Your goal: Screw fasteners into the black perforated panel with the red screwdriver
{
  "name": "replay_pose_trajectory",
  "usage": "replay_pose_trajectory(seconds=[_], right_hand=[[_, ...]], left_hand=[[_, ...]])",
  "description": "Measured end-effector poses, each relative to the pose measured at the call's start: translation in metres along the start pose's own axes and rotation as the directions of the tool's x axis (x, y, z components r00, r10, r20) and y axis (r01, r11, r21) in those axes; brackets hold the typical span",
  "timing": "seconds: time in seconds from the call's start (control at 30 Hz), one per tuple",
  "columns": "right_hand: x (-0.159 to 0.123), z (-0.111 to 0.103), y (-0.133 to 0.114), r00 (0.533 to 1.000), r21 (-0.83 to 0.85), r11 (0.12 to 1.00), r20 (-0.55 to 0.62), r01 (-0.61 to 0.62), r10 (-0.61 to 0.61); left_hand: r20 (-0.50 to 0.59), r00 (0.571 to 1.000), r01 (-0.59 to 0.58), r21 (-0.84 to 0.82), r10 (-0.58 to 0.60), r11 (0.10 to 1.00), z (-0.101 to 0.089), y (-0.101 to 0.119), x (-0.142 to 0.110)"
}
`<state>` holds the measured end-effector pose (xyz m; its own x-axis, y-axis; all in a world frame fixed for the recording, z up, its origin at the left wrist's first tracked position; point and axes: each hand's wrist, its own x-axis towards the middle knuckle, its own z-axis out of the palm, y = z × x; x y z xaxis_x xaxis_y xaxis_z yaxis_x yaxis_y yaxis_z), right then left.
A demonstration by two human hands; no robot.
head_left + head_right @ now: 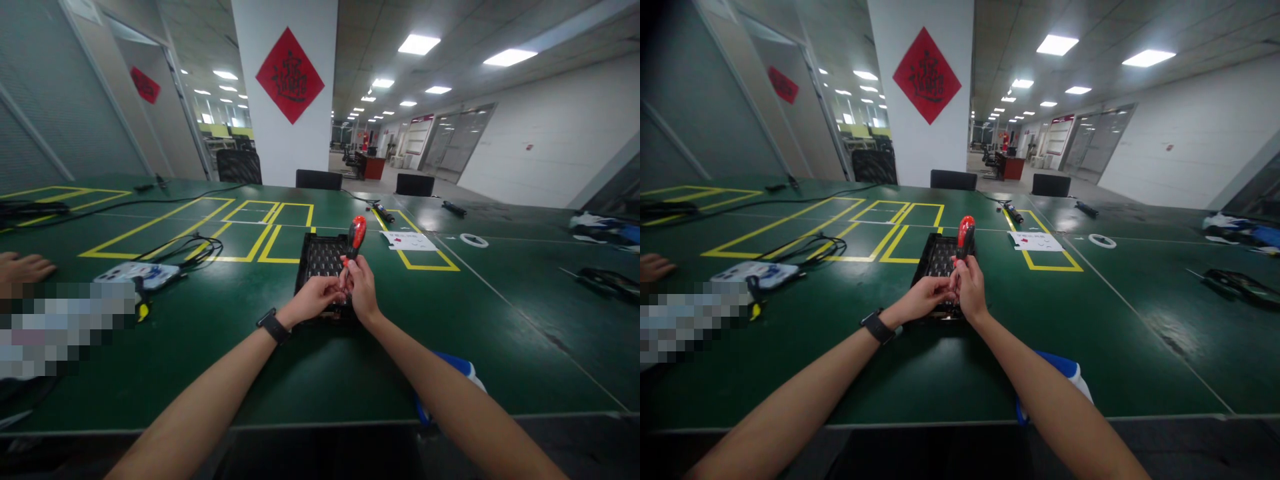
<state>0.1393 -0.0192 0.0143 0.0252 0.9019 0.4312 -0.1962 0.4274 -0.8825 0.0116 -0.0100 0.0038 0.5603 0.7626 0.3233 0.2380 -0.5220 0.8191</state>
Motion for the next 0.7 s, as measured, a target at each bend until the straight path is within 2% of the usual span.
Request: replay_pose_trajectory(seconds=[0.17, 0.33, 0.47, 0.7], right_hand=[[0.0003, -0.0008, 0.0005, 0.999, 0.008, 0.999, -0.007, -0.042, 0.043], [0.0001, 0.0014, -0.0021, 0.999, -0.006, 1.000, -0.033, -0.017, 0.017], [0.0000, 0.0018, -0.0013, 0.999, 0.004, 1.000, -0.032, -0.008, 0.008], [0.0002, 0.0009, 0.0003, 0.999, 0.002, 1.000, -0.017, -0.027, 0.027]], left_hand=[[0.050, 0.998, -0.026, -0.004, 0.027, 1.000, -0.0013, 0.0009, 0.0001], [0.016, 1.000, 0.026, 0.044, -0.027, 0.999, 0.0019, -0.0008, 0.0003], [-0.007, 1.000, 0.023, 0.090, -0.022, 0.996, 0.0034, -0.0019, 0.0003], [-0.009, 1.000, 0.006, 0.045, -0.006, 0.999, 0.0017, 0.0022, -0.0008]])
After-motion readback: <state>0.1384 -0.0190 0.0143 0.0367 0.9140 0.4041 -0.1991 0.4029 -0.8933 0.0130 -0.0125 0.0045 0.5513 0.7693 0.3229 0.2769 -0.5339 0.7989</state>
